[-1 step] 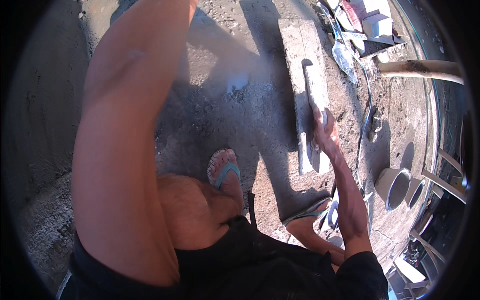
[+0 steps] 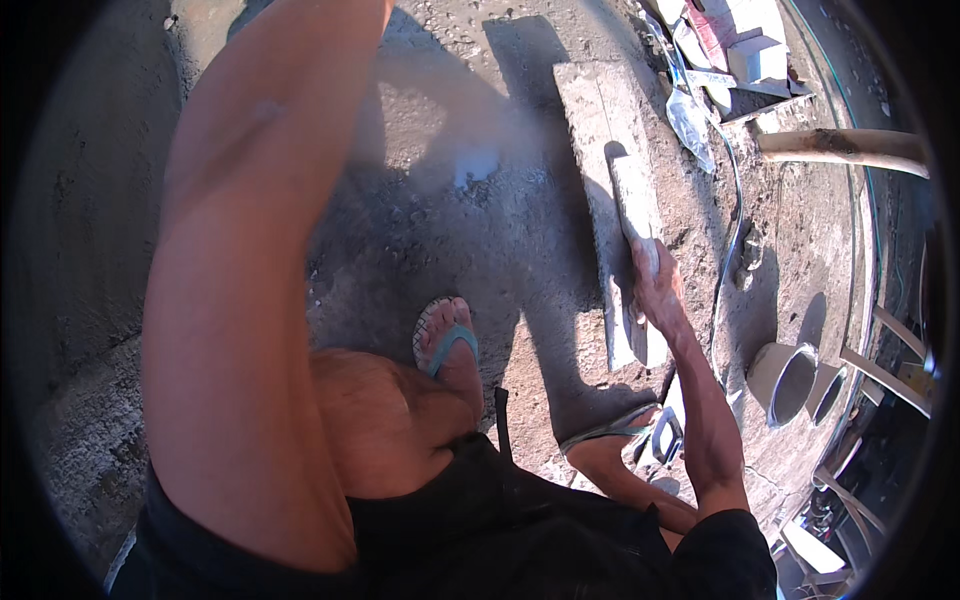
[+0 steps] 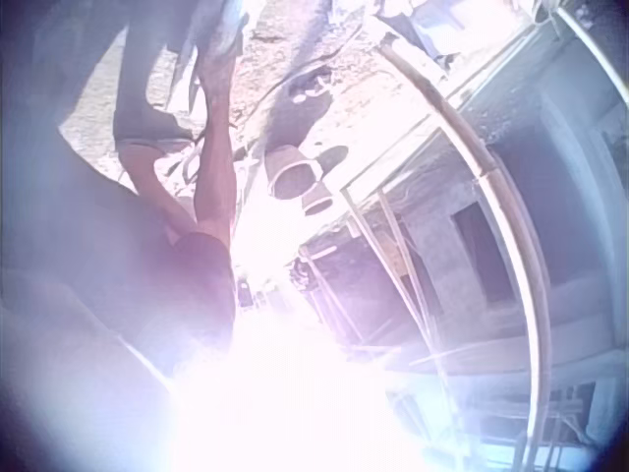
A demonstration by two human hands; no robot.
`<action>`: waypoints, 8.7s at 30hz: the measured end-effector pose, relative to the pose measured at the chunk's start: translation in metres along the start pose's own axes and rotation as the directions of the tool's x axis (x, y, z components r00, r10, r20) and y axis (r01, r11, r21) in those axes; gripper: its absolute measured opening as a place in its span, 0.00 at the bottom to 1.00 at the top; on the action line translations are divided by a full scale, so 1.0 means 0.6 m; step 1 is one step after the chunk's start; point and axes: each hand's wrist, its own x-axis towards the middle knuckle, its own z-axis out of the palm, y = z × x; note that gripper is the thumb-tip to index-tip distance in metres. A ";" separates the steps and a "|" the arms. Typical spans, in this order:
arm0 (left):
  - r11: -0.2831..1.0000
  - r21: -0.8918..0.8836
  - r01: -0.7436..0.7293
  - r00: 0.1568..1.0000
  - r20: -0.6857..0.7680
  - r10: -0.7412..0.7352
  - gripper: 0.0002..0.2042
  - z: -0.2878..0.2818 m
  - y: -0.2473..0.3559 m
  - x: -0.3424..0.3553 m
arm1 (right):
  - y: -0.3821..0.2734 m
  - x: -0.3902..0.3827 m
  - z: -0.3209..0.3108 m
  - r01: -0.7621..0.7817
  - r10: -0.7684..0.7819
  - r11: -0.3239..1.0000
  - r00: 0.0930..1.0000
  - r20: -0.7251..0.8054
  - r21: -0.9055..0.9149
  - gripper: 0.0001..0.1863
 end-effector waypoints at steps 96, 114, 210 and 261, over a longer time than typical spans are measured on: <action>0.203 -0.950 -0.235 0.880 -0.297 -0.371 0.11 0.486 0.010 -0.124 | -0.106 -0.027 0.182 0.438 -0.402 0.892 0.882 0.245 -0.115 0.24; 0.171 -0.945 -0.278 0.864 -0.324 -0.385 0.11 0.503 0.001 -0.135 | -0.157 -0.054 0.222 0.470 -0.424 0.869 0.868 0.258 -0.153 0.26; 0.421 -0.885 -0.201 0.703 -0.429 -0.567 0.11 0.308 -0.089 -0.082 | -0.137 0.171 0.121 0.393 -0.441 0.866 0.891 -0.104 -0.310 0.30; 0.224 0.047 0.973 0.196 -0.680 -0.706 0.25 -0.283 -0.853 -0.085 | -0.346 0.360 0.041 -0.048 -0.042 0.968 0.937 -0.347 -0.247 0.28</action>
